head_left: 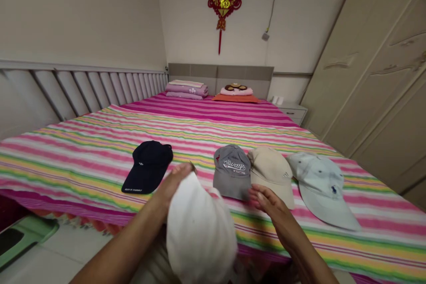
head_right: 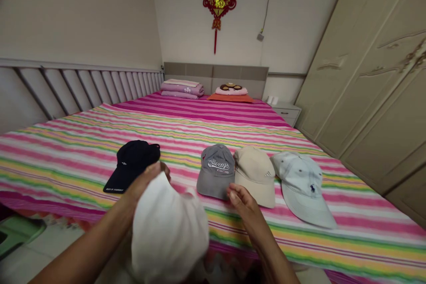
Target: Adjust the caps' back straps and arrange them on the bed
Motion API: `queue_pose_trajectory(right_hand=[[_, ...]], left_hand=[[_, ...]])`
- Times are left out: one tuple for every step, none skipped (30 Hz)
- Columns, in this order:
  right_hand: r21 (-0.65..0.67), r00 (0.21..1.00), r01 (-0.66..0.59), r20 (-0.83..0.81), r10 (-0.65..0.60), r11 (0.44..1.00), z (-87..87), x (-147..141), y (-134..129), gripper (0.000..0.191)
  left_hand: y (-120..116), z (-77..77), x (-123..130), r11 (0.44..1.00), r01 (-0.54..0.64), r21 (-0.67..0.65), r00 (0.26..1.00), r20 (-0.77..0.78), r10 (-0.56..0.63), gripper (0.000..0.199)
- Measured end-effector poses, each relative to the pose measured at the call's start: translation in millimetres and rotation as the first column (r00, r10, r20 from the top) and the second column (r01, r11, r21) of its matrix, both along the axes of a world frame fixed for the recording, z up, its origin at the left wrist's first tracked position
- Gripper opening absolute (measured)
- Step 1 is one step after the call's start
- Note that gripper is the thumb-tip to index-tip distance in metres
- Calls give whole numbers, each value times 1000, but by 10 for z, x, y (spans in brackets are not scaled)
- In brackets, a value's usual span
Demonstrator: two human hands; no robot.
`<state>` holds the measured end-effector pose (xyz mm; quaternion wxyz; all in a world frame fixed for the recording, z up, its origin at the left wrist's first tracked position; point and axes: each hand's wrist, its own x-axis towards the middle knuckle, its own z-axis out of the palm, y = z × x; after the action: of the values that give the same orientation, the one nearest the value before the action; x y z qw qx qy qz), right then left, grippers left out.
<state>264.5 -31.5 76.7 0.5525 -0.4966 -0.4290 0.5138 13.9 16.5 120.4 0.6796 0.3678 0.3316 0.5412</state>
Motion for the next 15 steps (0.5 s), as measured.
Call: queue_pose_trajectory(right_hand=[[-29, 1000, 6, -11, -7, 1000, -78, 3, 30, 41], [-61, 1000, 7, -22, -8, 998, -162, 3, 58, 38], [-92, 999, 3, -38, -6, 996, -246, 2, 83, 35], [-134, 998, -9, -56, 2, 991, -327, 0, 105, 32], [-183, 996, -24, -85, 9, 983, -401, -4, 124, 30], [-235, 992, -42, -129, 11, 971, -464, -9, 138, 29], [-285, 983, -61, -183, 8, 956, -515, -18, 150, 28], [-330, 970, -78, -245, -5, 941, -554, -29, 161, 27], [-369, 949, -92, -314, -31, 925, -583, -45, 172, 26], [-401, 922, -102, -382, -65, 910, -604, -64, 185, 25], [-423, 891, -104, -441, -104, 900, -620, -86, 202, 23], [-436, 861, -99, -489, -143, 894, -633, -111, 224, 22], [-444, 832, -90, -525, -177, 892, -646, -137, 250, 20], [-444, 809, -76, -551, -205, 893, -660, -162, 279, 18], [-440, 791, -61, -569, -226, 896, -675, -185, 311, 15]], left_hand=[[123, 97, -88, 996, -94, 8, 995, 29, 93, 25], [260, 199, -182, 983, -183, 1, 982, 52, 183, 23], [407, 303, -284, 970, -242, -12, 969, 53, 242, 23], [558, 403, -392, 964, -265, -5, 964, 14, 265, 22], [703, 495, -504, 950, -310, 29, 948, -67, 311, 23], [835, 572, -613, 924, -368, 106, 903, -196, 382, 24], [944, 630, -713, 858, -457, 235, 784, -350, 513, 24], [1022, 661, -795, 758, -540, 367, 608, -453, 652, 25], [1062, 659, -851, 672, -598, 438, 488, -465, 738, 26], [1062, 621, -875, 586, -624, 516, 373, -462, 805, 29], [1024, 542, -866, 531, -613, 585, 301, -449, 841, 33], [953, 423, -824, 495, -575, 652, 256, -432, 865, 37], [859, 269, -758, 504, -348, 791, 189, -467, 864, 37], [755, 90, -677, 533, -82, 842, 150, -518, 842, 35], [653, -101, -594, 555, 156, 817, 75, -570, 818, 39]])
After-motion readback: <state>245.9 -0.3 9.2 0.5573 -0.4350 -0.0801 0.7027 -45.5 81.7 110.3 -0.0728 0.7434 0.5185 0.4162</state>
